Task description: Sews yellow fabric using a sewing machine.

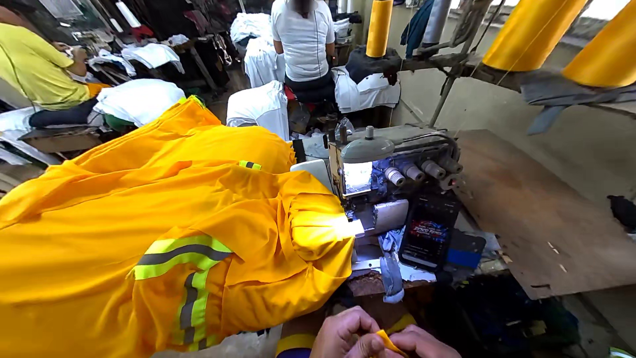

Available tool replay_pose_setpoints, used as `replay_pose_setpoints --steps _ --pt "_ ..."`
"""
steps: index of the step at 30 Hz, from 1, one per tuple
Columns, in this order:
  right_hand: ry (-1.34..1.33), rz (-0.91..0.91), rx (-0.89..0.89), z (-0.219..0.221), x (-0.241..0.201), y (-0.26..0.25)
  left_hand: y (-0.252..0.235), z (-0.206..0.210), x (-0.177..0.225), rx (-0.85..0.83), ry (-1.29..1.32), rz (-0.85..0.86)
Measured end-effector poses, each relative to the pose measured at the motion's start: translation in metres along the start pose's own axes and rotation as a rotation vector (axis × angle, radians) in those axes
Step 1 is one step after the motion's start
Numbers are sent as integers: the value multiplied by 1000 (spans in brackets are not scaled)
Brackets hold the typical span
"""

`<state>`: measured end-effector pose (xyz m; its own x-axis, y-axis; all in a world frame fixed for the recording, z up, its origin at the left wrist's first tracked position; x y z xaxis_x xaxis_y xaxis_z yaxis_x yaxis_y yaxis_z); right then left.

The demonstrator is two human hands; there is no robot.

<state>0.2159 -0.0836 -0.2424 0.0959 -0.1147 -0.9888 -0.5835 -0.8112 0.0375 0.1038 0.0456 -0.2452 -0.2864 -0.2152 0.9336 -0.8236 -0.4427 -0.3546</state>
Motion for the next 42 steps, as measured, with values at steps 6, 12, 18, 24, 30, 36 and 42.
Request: replay_pose_setpoints --steps 6,12,18,24,30,36,42 --pt "23 92 -34 -3 -2 -1 -4 1 0 6 0 31" --pt "69 70 -72 -3 -9 1 -8 3 7 -10 14 31" --pt "73 -10 -18 -3 -9 -1 9 2 -28 -50 233 -86" --pt "-89 38 13 -15 -12 -12 10 -26 -17 152 87 -120" --pt "-228 43 -12 23 -28 -102 -116 -108 56 -134 -1090 -100" --pt "-185 35 -15 20 -17 -90 -121 -105 46 -285 -1180 -126" --pt "-161 112 44 15 -27 -139 -146 -119 33 -255 -1216 -204"
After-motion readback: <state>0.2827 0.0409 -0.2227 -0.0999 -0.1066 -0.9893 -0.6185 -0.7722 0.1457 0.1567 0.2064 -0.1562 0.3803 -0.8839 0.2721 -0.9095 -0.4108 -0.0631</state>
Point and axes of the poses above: each hand's wrist, its own y-axis away from the middle knuckle, its own z-axis out of the palm, x = y × z, the point moved 5 cm from there along -y, towards the middle knuckle, and after that the axes turned 10 degrees about z, right-handed, at the moved point
